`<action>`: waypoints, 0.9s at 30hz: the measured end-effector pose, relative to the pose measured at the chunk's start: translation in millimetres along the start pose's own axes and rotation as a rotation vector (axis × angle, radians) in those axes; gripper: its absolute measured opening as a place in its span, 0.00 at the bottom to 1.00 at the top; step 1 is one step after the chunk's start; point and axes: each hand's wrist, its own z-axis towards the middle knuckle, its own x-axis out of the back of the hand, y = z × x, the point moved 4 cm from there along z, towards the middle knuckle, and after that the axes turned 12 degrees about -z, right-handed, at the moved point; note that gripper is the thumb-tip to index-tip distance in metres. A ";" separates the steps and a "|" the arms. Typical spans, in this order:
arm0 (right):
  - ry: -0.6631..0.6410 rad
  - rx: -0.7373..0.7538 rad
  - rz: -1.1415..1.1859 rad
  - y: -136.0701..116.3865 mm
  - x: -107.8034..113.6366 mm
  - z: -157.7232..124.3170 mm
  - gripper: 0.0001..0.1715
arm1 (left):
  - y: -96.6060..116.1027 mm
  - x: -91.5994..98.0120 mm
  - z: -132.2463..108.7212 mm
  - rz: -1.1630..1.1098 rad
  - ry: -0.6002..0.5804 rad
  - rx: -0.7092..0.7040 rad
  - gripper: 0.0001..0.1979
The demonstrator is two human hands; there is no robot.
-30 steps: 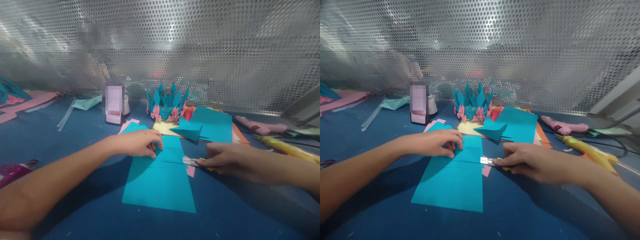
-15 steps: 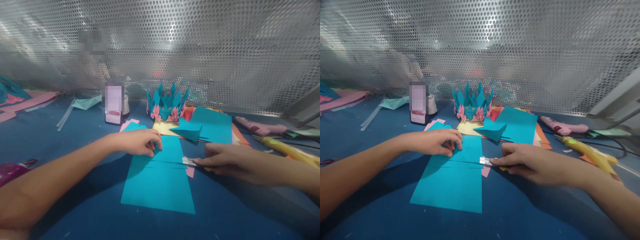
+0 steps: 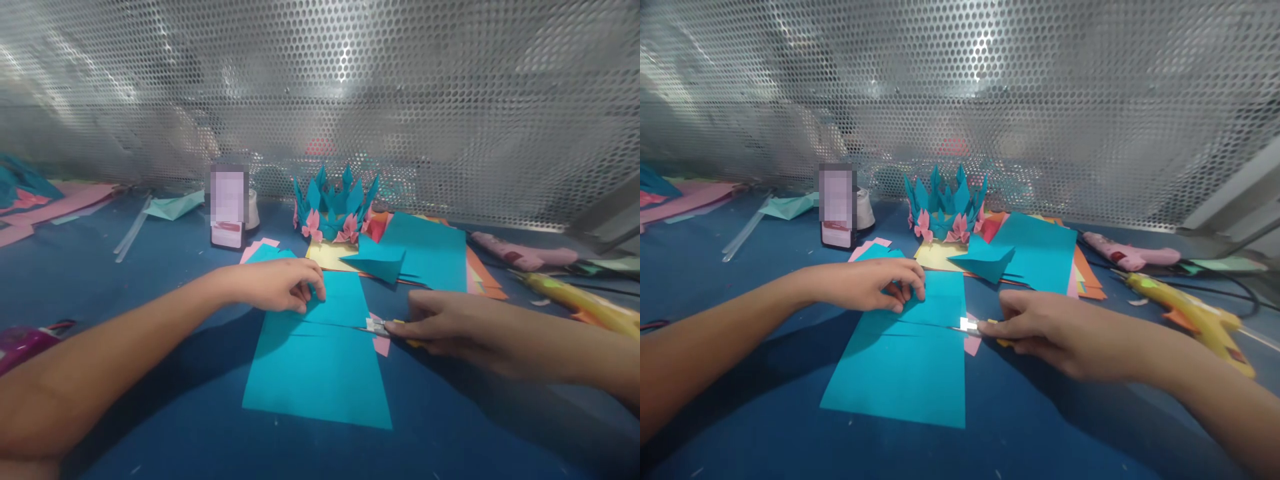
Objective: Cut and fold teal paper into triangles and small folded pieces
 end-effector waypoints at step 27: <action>-0.057 0.002 -0.087 0.8 -13.3 4.4 0.26 | -6.6 3.9 1.7 0.041 -0.082 -0.080 0.16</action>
